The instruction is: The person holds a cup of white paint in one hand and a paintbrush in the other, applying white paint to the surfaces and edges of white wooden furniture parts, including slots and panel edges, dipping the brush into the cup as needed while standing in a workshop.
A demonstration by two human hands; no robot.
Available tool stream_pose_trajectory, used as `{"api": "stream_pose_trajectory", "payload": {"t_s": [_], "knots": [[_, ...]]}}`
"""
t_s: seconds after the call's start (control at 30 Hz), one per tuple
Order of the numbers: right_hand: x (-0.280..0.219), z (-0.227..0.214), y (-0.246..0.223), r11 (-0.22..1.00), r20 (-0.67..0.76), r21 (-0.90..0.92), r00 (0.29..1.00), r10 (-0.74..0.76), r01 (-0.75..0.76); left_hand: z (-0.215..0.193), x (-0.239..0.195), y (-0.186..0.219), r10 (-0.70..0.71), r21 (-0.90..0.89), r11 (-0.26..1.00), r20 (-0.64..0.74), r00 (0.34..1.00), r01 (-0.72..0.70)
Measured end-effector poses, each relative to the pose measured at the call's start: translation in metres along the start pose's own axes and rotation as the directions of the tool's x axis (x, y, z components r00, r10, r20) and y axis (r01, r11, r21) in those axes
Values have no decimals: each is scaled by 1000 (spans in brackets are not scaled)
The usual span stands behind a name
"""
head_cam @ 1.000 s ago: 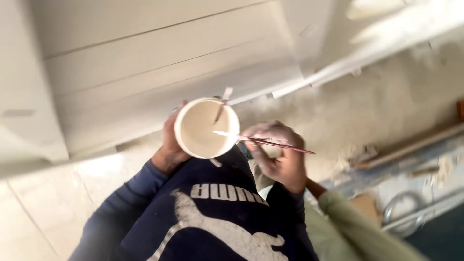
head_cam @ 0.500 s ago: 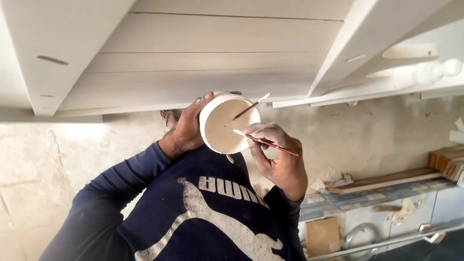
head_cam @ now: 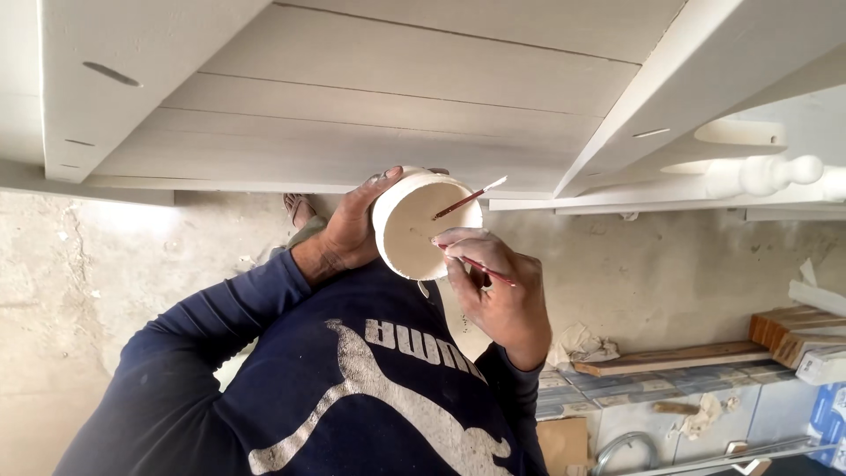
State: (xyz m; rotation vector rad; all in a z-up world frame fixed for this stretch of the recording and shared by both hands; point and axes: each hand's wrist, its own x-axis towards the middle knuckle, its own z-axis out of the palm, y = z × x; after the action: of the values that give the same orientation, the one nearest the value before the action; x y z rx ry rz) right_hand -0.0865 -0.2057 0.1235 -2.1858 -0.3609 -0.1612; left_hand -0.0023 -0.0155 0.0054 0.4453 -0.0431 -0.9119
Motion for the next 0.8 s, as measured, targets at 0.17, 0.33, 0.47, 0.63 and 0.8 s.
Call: {"api": "stream_pose_trajectory", "payload": {"t_s": [0.17,0.33,0.47,0.63,0.8], "knots": [[-7,-7,10,998,2,-45,999,-39,39,-2,1,-4,20,28,999,-57,998,-18],[-19,-19,20,998,-81,33,996,-45,48,6,2,-7,46,75,997,-217,975,-30],[-25,-26,22,989,-202,127,978,-48,75,12,6,-11,71,41,997,-168,983,-65],[-36,-34,36,985,-271,135,960,-65,104,18,10,-19,87,34,996,-194,977,-82],[-43,-43,40,973,-353,136,927,-128,186,5,19,-37,182,15,983,-155,971,-182]]}}
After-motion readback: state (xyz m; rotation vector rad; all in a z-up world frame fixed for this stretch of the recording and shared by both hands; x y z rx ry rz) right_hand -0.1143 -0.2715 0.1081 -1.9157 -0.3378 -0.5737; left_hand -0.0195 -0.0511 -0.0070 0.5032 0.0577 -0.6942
